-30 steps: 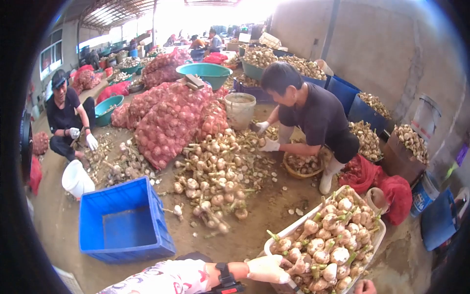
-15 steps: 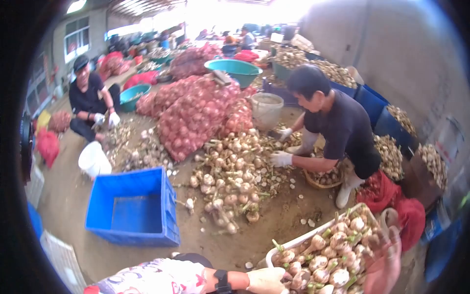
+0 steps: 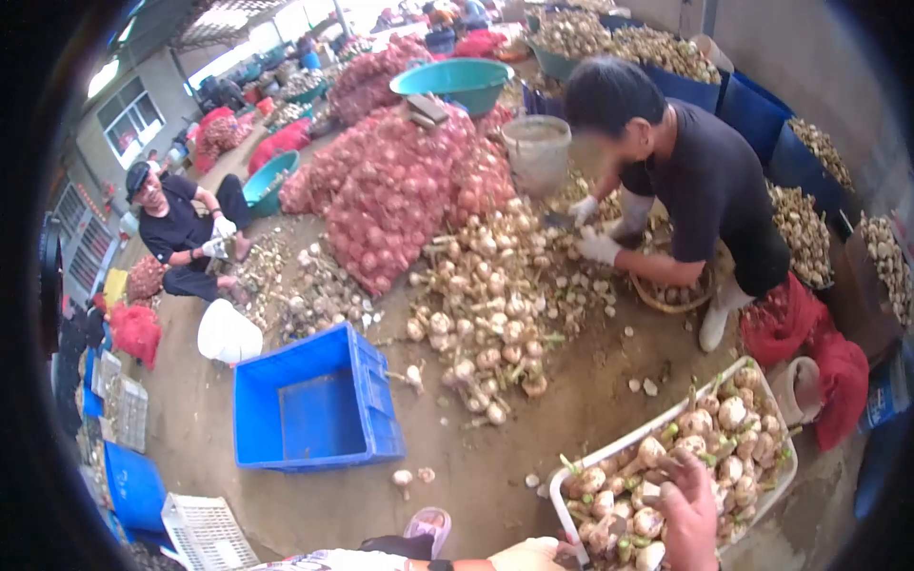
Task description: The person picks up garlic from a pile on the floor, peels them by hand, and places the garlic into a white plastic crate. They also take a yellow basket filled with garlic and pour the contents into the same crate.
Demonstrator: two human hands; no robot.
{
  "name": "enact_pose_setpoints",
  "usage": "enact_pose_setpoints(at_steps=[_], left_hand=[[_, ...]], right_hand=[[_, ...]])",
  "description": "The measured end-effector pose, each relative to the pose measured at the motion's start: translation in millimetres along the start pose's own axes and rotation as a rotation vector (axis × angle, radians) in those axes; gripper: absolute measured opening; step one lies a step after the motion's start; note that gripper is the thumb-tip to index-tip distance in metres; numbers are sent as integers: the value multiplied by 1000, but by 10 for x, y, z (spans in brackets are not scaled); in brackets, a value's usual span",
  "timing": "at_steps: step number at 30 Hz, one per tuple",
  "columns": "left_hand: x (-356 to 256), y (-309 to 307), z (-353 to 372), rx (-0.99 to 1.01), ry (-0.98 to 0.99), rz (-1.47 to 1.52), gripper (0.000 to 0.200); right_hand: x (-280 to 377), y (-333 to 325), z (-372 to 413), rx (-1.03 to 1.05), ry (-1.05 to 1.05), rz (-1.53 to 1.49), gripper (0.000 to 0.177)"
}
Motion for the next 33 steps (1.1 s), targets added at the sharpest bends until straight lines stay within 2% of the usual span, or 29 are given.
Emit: enact_pose_setpoints(at_steps=[3,5,8,10,11,12,13,15,16,18,19,20,22,24,26,28,30,31,32,33], left_hand=[[164,58,136,13,-119,16,46],[505,95,186,-95,-184,-28,54],[694,189,507,-42,-328,240,44],[1055,265,680,104,-478,50,69],[1193,300,796,121,-522,57,71],[1295,354,925,130,-573,63,72],[1297,402,1029,131,-566,73,72],[1142,173,1211,-81,-352,-38,36],[1122,35,1264,-94,-341,-51,36],[1076,-125,1400,11,-370,-178,73],[610,-373,1595,23,-397,-129,71],[593,-491,1625,-21,-335,-276,65],[839,-737,1793,-150,-417,-127,55],[582,-1138,2209,-283,-537,-102,60],[307,-1395,2605,-366,-593,-172,43],[1639,-1448,2356,-301,-411,-483,42],[1587,-1603,2585,-471,-266,-515,36],[1422,-1595,2719,-518,-231,-475,36],[1002,-1577,2931,-388,-168,-664,35],[614,-1608,3268,-240,-112,-870,36]], right_hand=[[-232,32,123,6,119,45,50],[-230,169,251,5,168,-8,49],[-149,448,393,-16,218,-29,44],[-141,555,467,18,182,70,37],[105,737,577,-28,225,25,36],[175,820,647,35,121,142,38],[144,870,723,69,122,241,36],[255,997,935,147,102,393,34],[382,1070,1013,190,66,457,32],[255,1024,1151,201,80,526,33],[281,1006,1206,185,126,666,35],[286,975,1277,165,172,805,36],[128,884,1411,158,149,952,38],[166,900,1620,174,105,958,36],[275,1147,1793,492,54,1185,36],[454,1229,1779,510,79,1005,38],[726,1315,1580,456,26,981,37],[941,1386,1435,380,81,800,35],[1077,1480,1203,338,-132,834,33],[1422,1678,1122,354,78,610,29]])
Point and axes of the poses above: each hand's wrist, its own z-axis away from the middle knuckle, its own y-axis out of the palm, x = y × z, the point moved 8 cm from there along -z, towards the middle knuckle, and after that the axes turned 4 degrees about -x, right-handed, at the moved point
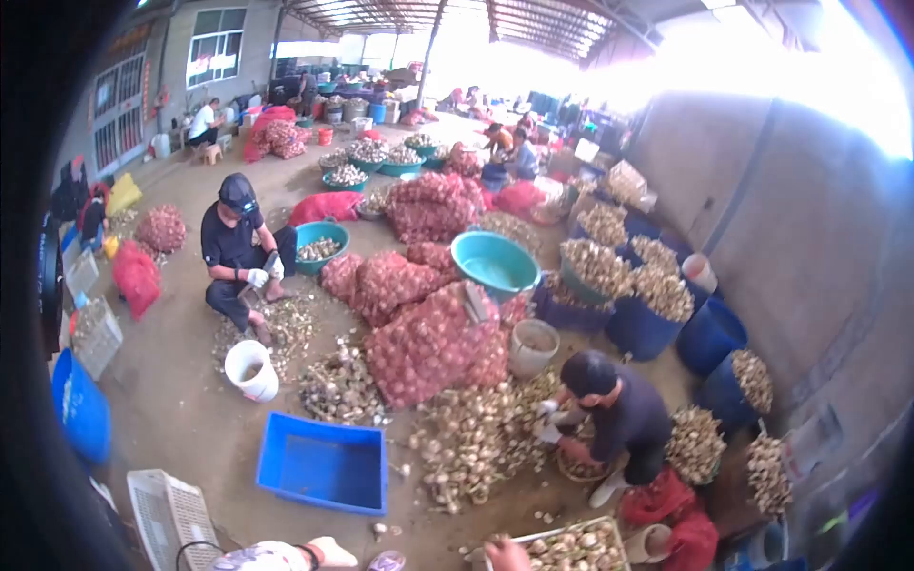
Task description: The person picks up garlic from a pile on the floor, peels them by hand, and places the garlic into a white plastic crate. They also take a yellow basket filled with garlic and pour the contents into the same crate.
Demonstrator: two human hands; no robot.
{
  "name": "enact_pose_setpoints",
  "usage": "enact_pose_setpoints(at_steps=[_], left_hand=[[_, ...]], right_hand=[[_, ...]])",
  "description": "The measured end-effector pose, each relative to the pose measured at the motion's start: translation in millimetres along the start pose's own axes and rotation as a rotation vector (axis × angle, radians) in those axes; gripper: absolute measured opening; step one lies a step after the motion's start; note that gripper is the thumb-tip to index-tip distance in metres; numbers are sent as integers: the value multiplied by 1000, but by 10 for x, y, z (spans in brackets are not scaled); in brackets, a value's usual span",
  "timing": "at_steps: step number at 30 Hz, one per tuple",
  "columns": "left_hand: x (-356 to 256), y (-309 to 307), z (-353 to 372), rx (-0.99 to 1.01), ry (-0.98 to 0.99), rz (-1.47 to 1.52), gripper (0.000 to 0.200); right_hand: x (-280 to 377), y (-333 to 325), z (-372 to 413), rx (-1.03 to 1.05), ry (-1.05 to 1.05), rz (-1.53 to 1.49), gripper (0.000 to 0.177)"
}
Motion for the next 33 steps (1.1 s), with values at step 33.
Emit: enact_pose_setpoints(at_steps=[33], left_hand=[[569,-828,-491,-7,-165,339,35]], right_hand=[[-2464,-480,2729,36,667,786,36]])
Point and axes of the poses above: each hand's wrist, its own z-axis away from the middle knuckle, its own y-axis out of the palm, x = y × z, the point moved 8 cm from there along -z, towards the middle knuckle, and after that the axes turned 4 degrees about -x, right-handed, at the moved point
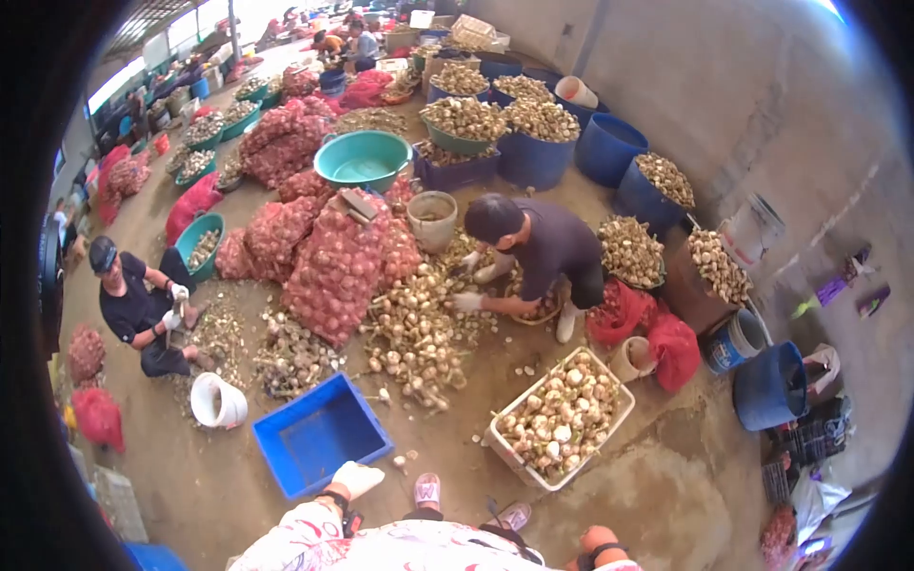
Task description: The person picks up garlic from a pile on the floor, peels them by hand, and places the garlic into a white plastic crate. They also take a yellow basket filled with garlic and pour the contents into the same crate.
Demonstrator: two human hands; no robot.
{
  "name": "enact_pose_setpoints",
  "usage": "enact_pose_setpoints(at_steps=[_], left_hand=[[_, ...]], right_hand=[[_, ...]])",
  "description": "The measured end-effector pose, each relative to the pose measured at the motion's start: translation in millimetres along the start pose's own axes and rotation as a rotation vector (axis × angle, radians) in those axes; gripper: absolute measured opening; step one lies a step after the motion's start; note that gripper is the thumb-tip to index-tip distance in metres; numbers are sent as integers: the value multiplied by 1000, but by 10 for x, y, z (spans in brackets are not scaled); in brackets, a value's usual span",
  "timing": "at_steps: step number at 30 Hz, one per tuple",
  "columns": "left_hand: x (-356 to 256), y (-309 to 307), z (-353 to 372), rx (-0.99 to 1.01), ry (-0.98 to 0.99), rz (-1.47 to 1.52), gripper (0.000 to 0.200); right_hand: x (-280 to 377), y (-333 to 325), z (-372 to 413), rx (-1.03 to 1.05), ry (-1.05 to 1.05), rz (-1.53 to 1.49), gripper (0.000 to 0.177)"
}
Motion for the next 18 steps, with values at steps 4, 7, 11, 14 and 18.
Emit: enact_pose_setpoints(at_steps=[4,7,11,14,18], left_hand=[[-798,-166,-5,-3,8,248,35],[-814,51,-233,33,174,95,39],[-714,193,-182,123,7,179,48],[-669,57,80,144,-18,56,50],[316,428,-71,126,-151,-3,56]], right_hand=[[90,289,-57,-2,-48,-123,36],[548,-113,111,-31,-121,-197,37],[475,-251,-63,-158,-32,-447,36],[383,-256,-30,-160,52,-690,35],[314,-89,-23,-121,33,-418,34]])
Point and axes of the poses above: each hand's wrist, its own z-axis away from the middle knuckle, its own y-axis out of the palm, x = y × z, the point moved 8 cm from there along -z, towards the middle knuckle, and after that the axes turned 4 degrees about -x, right-handed, at the moved point
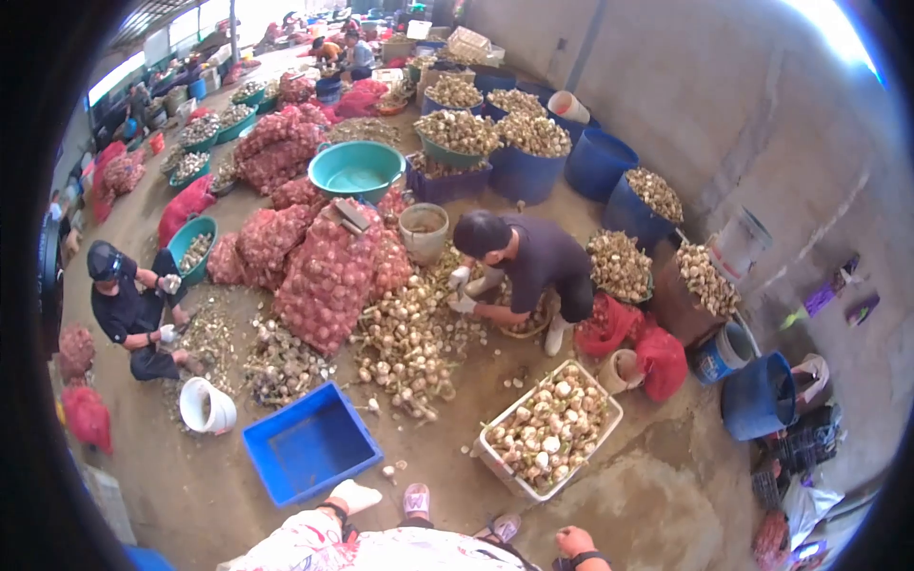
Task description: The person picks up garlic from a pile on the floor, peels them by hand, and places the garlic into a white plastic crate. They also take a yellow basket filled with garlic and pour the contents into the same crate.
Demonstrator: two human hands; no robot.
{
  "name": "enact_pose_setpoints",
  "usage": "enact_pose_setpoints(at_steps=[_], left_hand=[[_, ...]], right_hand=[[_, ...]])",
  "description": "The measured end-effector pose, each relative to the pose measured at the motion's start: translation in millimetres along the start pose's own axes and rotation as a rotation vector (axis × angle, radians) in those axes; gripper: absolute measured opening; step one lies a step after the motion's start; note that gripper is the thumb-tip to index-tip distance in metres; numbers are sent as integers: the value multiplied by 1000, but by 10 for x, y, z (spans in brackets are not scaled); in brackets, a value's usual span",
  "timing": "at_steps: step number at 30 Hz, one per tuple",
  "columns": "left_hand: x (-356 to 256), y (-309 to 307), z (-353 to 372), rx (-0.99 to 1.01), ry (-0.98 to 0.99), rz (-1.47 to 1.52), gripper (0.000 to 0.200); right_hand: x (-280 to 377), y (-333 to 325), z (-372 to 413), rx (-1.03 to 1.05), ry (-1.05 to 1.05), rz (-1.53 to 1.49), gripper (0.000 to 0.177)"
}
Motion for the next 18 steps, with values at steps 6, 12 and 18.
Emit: enact_pose_setpoints(at_steps=[6,12,18], left_hand=[[72,73,71,-7,148,-390,46],[-637,-278,340,7,155,-133,46],[-804,-340,322,6,120,41,57]], right_hand=[[-11,76,-78,-34,-89,3,32],[206,7,139,-9,16,-78,35],[-76,154,286,-27,35,-45,37]])
Point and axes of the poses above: each hand's wrist, its own z-axis away from the middle knuckle, its own y-axis out of the palm, x = y × z, the point moved 8 cm from there along -z, towards the middle knuckle, and after that the axes turned 4 degrees about -x, right-handed, at the moved point
